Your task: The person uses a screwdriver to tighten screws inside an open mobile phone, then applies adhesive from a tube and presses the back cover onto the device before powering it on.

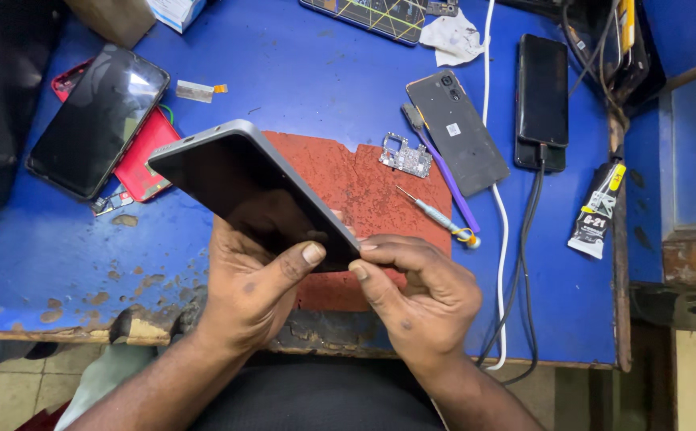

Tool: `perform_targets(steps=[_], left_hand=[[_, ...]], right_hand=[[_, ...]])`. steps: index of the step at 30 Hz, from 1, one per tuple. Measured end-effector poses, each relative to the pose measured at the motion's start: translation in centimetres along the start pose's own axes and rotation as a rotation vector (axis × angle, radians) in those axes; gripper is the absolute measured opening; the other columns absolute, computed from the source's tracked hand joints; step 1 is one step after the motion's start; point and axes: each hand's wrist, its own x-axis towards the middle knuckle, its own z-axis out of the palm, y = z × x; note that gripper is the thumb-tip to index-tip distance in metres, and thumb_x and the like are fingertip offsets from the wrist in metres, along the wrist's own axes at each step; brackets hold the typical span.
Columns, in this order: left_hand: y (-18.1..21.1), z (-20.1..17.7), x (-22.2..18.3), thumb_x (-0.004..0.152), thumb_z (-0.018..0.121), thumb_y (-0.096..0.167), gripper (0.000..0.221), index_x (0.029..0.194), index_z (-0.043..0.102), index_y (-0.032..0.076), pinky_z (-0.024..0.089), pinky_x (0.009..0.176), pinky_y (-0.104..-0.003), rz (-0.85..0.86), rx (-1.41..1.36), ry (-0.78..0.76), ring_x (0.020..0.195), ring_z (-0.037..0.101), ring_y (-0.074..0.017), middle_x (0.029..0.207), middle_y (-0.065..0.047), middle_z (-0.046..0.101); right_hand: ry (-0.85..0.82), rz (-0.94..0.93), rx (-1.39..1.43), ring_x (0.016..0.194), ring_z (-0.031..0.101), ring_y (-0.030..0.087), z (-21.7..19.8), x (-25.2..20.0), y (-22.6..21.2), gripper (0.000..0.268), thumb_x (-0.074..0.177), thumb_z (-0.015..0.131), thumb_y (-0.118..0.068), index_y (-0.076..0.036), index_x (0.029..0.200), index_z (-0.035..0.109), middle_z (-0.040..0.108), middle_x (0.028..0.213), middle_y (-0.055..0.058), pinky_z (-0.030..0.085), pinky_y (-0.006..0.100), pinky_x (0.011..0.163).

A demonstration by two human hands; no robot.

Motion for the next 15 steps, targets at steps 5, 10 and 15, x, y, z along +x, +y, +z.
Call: perform_targets(steps=[5,10,15], left_hand=[[0.9,-1.0,0.4,0.095,0.071,-0.015,0.046,0.131,0.049,0.005,0.058,0.098,-0.037,0.030,0.357,-0.027,0.108,0.069,-0.0217,0.115,-0.012,0.066],[4.6,0.0,2.5,0.088,0.066,-0.008,0.038,0.123,0.055,0.004,0.057,0.106,-0.043,0.485,1.090,-0.438,0.122,0.071,-0.0334,0.127,-0.015,0.068],[5.3,0.8,2.9,0.083,0.061,0.020,0.045,0.125,0.061,0.003,0.050,0.095,-0.054,0.673,1.784,-0.675,0.119,0.065,-0.0372,0.134,-0.020,0.064]], right_hand=[[-0.117,0.017,-0.070,0.105,0.074,0.018,-0.9,0.9,0.0,0.015,0.089,0.076,0.005,0.004,0.104,0.075,0.075,0.112,0.015,0.062,0.027,0.090],[-0.006,0.061,-0.165,0.102,0.073,0.017,-3.1,1.5,0.8,0.019,0.093,0.072,0.005,0.004,0.111,0.074,0.076,0.113,0.015,0.059,0.026,0.089],[0.162,0.208,-0.310,0.081,0.064,0.010,-7.7,2.9,0.8,0.021,0.097,0.074,0.001,-0.001,0.118,0.077,0.073,0.097,0.012,0.049,0.023,0.069]])
